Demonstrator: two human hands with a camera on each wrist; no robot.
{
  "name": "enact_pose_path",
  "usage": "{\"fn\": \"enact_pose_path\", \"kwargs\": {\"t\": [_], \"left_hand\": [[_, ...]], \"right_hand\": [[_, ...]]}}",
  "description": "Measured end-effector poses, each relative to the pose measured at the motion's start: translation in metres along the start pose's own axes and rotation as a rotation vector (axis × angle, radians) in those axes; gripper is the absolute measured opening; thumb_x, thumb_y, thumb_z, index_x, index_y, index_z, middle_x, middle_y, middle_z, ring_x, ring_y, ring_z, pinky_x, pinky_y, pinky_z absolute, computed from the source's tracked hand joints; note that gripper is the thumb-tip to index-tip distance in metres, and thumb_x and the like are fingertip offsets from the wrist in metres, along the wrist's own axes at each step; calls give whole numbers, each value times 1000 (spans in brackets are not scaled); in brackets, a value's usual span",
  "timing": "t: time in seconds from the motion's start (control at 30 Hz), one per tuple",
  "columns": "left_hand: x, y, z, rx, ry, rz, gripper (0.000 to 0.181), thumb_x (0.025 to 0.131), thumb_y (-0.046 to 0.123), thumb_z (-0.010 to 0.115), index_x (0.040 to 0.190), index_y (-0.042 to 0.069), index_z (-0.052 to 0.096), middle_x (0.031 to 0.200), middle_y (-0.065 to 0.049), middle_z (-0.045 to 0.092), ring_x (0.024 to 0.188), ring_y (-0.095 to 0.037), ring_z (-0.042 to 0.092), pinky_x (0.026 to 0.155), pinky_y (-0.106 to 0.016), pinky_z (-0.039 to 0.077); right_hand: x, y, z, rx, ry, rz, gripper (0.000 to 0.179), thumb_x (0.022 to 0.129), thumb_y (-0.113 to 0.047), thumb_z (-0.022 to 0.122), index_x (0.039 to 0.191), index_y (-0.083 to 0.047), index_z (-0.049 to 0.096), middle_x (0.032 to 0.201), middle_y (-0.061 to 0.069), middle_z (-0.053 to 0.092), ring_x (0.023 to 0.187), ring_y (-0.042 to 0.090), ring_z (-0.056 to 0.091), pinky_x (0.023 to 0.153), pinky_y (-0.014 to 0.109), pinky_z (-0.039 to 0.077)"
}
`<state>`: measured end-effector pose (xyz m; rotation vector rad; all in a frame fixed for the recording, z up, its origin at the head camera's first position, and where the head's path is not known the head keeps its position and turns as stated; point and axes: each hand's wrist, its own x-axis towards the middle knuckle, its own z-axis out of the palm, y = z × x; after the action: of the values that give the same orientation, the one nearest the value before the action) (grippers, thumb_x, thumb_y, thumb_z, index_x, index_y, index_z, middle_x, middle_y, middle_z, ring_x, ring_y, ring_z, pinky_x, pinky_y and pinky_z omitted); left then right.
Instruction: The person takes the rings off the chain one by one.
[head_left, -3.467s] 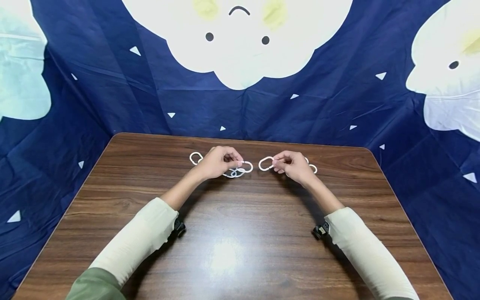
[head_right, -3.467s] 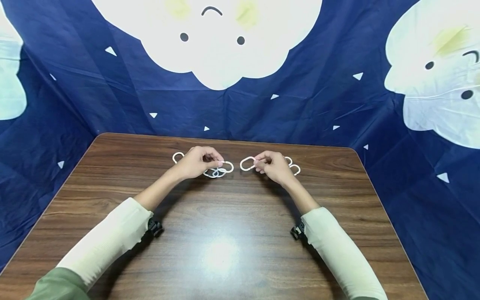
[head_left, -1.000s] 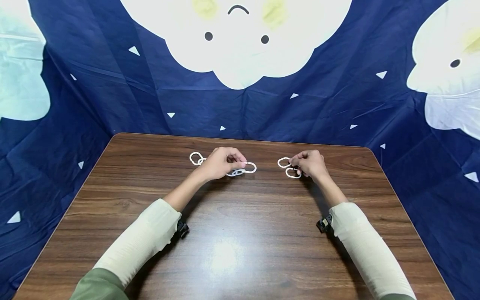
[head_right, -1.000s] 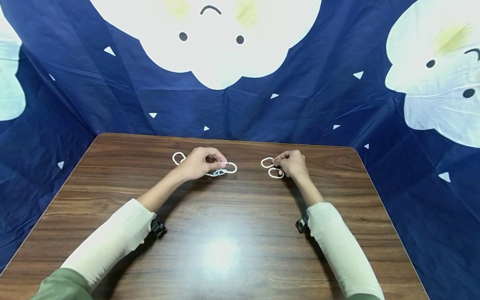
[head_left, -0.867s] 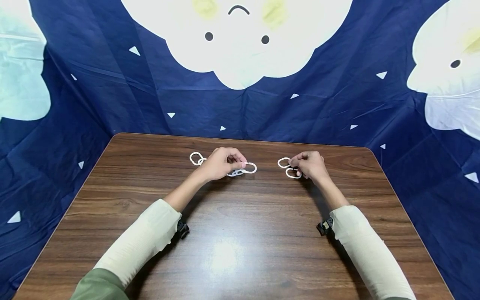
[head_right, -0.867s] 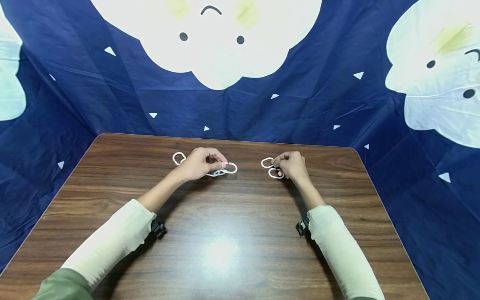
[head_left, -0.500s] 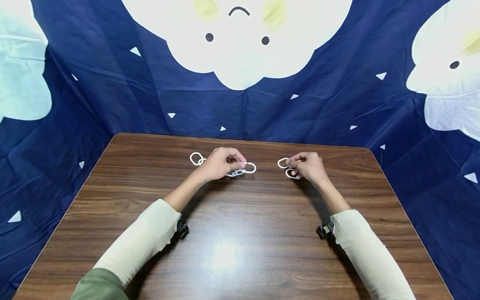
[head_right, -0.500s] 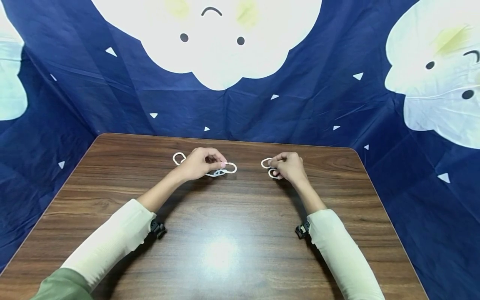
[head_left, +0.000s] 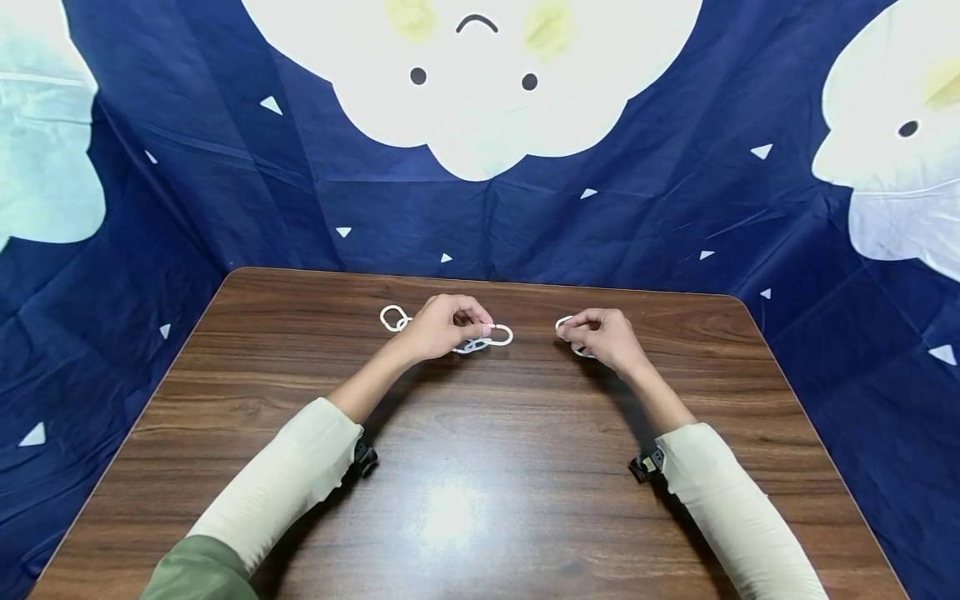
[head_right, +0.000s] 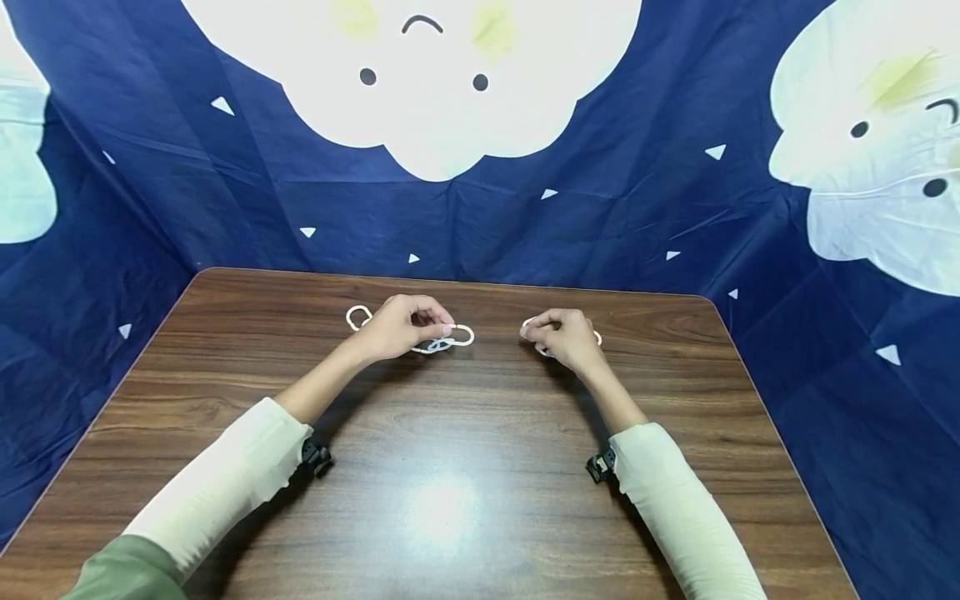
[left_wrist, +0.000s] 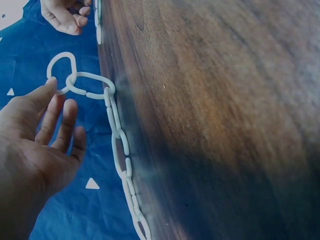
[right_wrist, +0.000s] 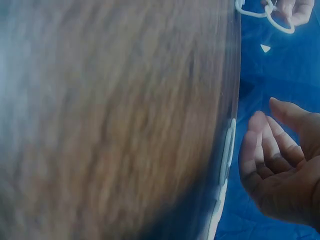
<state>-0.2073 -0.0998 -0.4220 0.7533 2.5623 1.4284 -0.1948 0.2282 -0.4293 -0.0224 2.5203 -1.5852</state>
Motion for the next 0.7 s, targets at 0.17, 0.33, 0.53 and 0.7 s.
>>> {"fn": "enact_pose_path", "kwargs": {"t": [0.17,0.33,0.53,0.7], "left_hand": [[0,2,0,5,3,4,7,101,11,85,107,8,84,96,-5,81,87,-15,70,82,-27,56],[0,3,0,7,3,0,6,102,10,84,107,8,85,96,-7,81,88,-18,71,83,-29,56],[0,1,0,10,4,4,6,102,11,85,107,8,84,97,-7,81,89,-19,72,84,-29,56],[1,0,2,4,4,6,6,102,11,84,108,9,84,97,-6,81,90,-17,71,85,-30,57]], "right_hand": [[-1,-3,8,-23,-26,-27,31,100,-19,88,117,6,80,86,-3,82,73,7,71,68,23,61],[-2,-8,15,-25,-50,-75,27,101,-20,86,114,4,82,90,7,84,78,12,74,71,28,64],[-1,-14,25,17,-98,-134,22,101,-19,86,112,1,84,92,14,82,79,14,73,71,31,65],[-1,-19,30,18,-135,-164,21,101,-19,87,112,0,85,92,23,79,80,22,73,71,35,66]]}}
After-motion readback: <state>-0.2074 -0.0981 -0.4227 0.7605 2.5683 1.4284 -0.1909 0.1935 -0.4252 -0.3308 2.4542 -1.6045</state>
